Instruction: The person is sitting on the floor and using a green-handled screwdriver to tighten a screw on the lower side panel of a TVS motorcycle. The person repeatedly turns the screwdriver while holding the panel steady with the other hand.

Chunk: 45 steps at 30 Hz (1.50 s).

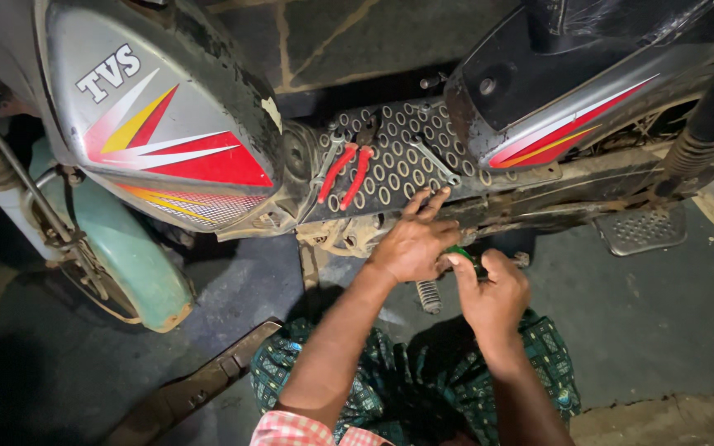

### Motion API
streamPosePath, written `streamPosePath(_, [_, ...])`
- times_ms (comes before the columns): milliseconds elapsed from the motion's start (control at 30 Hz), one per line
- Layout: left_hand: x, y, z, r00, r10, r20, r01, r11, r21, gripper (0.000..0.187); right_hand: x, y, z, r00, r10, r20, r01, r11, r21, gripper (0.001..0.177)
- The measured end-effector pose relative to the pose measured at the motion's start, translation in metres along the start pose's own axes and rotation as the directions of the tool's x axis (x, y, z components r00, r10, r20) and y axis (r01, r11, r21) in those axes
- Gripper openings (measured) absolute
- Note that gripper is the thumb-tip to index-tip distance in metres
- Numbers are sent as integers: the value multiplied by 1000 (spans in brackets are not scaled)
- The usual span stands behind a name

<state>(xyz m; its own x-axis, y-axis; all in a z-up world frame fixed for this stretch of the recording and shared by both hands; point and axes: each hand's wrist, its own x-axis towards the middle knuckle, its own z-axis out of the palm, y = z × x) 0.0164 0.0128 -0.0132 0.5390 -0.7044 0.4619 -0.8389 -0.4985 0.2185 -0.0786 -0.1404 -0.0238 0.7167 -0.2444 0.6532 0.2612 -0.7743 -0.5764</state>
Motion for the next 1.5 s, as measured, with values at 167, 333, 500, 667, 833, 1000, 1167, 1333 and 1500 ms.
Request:
streamPosePath(167, [1,0,-4,999,-31,42,31,1000,3,38,-3,-15,-5,998,-56,-17,58,995,83,31])
streamPosePath(333, [3,1,-10,997,-40,70,39,999,15,37,-7,-21,-6,980,-201,-4,198,962,188,31])
streamPosePath(500, [4,3,-13,998,-47,37,47,999,-8,40,-9,-19,-3,977,-209,36,199,961,190,32])
streamPosePath(667, [4,3,-10,998,-58,-20,57,997,-52,53,-9,-18,-5,991,-129,-19,130,976,174,26])
streamPosePath(833, [2,0,-6,998,-59,-20,58,997,-50,48,-7,-12,-4,998,-41,-50,49,984,169,33])
streamPosePath(1000, [2,-4,-3,997,-53,64,52,999,13,40,-4,-12,-11,998,46,51,-54,984,169,31])
streamPosePath(1167, [-1,-3,-3,999,-14,-50,11,998,-56,49,-2,-19,-12,984,-181,-6,177,956,232,38])
streamPosePath(1333, [1,0,-7,998,-65,17,66,997,-39,49,-9,-14,-7,989,-145,-9,143,961,237,32])
streamPosePath(1500, [2,-1,-5,994,-72,76,71,997,15,40,-8,-6,-6,998,-48,-34,54,977,205,28])
